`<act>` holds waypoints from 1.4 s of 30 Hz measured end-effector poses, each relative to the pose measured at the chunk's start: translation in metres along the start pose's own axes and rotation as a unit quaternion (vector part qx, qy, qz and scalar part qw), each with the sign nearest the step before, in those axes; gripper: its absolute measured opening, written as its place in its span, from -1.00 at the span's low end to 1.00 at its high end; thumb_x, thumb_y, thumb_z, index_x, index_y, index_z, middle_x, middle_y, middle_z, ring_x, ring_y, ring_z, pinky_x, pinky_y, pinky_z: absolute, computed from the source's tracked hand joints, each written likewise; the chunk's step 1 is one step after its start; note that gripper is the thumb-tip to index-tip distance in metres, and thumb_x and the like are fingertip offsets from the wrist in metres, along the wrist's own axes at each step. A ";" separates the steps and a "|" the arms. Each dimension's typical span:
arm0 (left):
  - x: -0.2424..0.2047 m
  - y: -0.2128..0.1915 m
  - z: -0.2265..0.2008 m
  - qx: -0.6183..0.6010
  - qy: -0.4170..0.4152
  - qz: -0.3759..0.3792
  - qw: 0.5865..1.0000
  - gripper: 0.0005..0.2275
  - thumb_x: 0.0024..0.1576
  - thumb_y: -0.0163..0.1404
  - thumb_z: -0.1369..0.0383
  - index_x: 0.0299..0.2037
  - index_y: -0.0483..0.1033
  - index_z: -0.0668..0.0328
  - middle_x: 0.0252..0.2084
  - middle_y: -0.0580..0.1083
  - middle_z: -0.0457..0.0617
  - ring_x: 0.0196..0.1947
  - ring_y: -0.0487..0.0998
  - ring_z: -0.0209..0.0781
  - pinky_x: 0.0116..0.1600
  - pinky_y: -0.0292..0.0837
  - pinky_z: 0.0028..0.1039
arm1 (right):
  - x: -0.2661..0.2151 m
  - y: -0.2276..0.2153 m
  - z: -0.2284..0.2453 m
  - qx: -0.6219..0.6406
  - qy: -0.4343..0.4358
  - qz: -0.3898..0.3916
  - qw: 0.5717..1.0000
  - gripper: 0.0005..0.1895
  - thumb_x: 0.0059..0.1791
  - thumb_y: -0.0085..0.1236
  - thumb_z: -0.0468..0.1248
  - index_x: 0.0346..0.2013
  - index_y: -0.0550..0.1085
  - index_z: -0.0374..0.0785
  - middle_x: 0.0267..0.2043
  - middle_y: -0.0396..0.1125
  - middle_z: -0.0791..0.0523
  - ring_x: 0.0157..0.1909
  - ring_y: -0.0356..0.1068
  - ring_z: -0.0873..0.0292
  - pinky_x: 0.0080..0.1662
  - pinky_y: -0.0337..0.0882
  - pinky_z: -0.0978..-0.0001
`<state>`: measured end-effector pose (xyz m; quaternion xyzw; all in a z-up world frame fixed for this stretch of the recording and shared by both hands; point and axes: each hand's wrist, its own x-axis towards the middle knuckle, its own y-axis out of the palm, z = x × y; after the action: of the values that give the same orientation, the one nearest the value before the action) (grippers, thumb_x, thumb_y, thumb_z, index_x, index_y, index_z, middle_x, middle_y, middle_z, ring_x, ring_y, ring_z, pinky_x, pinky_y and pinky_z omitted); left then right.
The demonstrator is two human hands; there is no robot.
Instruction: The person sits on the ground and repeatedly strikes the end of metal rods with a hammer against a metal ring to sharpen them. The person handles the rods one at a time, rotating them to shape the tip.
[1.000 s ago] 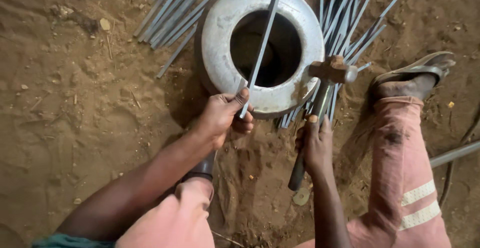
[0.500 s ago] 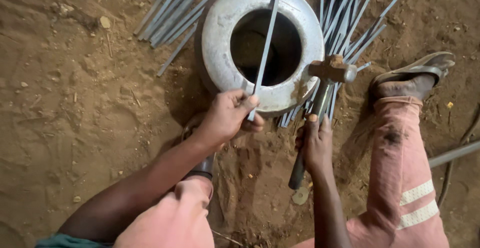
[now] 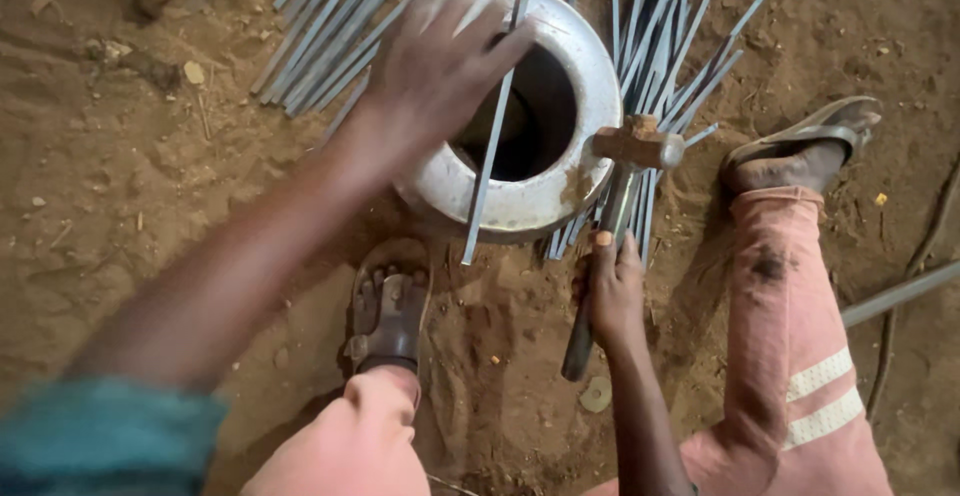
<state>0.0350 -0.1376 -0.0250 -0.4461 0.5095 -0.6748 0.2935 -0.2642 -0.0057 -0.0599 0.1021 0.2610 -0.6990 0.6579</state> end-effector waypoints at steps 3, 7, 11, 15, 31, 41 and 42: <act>0.079 0.070 0.028 0.082 0.091 0.026 0.992 -0.30 0.13 -0.05 0.58 0.45 0.11 -0.45 0.55 -0.01 -0.32 0.48 0.06 -0.09 0.38 0.13 0.11 | -0.001 0.002 0.002 0.002 0.003 0.001 1.000 -0.74 0.17 -0.18 -0.03 -0.10 0.27 -0.14 -0.56 0.15 0.21 -0.61 0.15 0.32 -0.56 0.19 0.43; 0.109 0.137 0.049 0.030 0.033 0.092 0.995 -0.59 0.23 -0.14 0.39 0.28 0.34 -0.29 0.48 0.17 -0.24 0.44 0.18 0.03 0.32 0.13 0.20 | 0.006 -0.004 0.009 -0.018 -0.002 0.017 1.000 -0.71 0.18 -0.19 -0.01 -0.12 0.28 -0.17 -0.59 0.16 0.19 -0.63 0.14 0.30 -0.57 0.19 0.42; 0.044 0.122 0.086 -0.451 -0.320 0.033 0.833 -0.93 0.32 0.04 0.37 -0.13 0.57 0.12 -0.22 0.56 -0.06 -0.20 0.58 -0.18 -0.11 0.48 -0.34 | 0.003 -0.011 -0.001 -0.019 -0.008 0.024 1.000 -0.72 0.18 -0.20 -0.01 -0.11 0.30 -0.16 -0.57 0.18 0.20 -0.61 0.17 0.31 -0.55 0.22 0.43; -0.026 0.037 0.128 -0.176 -0.100 0.026 0.979 -0.88 0.28 -0.01 0.43 -0.17 0.60 -0.07 -0.24 0.51 -0.04 -0.13 0.53 -0.16 -0.08 0.47 -0.24 | 0.007 -0.009 0.004 0.007 0.016 0.021 1.000 -0.71 0.17 -0.17 -0.03 -0.14 0.28 -0.19 -0.57 0.17 0.19 -0.62 0.15 0.30 -0.56 0.20 0.40; -0.127 -0.036 -0.086 -0.590 -0.430 0.289 0.619 -0.79 0.14 0.15 0.25 -0.14 0.58 0.21 -0.45 0.61 -0.06 -0.53 0.66 -0.33 -0.40 0.54 -0.49 | 0.005 -0.007 0.005 0.001 0.012 0.014 1.000 -0.74 0.17 -0.19 -0.04 -0.13 0.30 -0.16 -0.59 0.17 0.19 -0.63 0.17 0.29 -0.55 0.23 0.42; -0.085 -0.065 -0.130 -0.886 -0.347 0.195 0.238 -0.68 0.10 0.20 0.29 -0.15 0.47 0.45 -0.41 0.57 0.09 -0.47 0.66 -0.12 -0.30 0.70 -0.30 | 0.007 -0.010 0.001 -0.008 -0.023 0.023 0.999 -0.72 0.20 -0.21 -0.05 -0.10 0.31 -0.21 -0.55 0.18 0.18 -0.59 0.17 0.30 -0.53 0.23 0.42; -0.081 -0.074 -0.130 -0.909 -0.315 0.170 0.214 -0.66 0.12 0.21 0.26 -0.15 0.45 0.47 -0.39 0.56 0.10 -0.44 0.65 -0.12 -0.28 0.69 -0.30 | 0.005 -0.012 -0.003 -0.009 -0.035 0.025 0.999 -0.71 0.21 -0.20 -0.05 -0.09 0.31 -0.22 -0.53 0.19 0.17 -0.57 0.17 0.29 -0.52 0.23 0.41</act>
<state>-0.0426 0.0098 0.0101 -0.4885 0.7056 0.5088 -0.0674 -0.2769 -0.0085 -0.0620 0.0785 0.2412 -0.6832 0.6848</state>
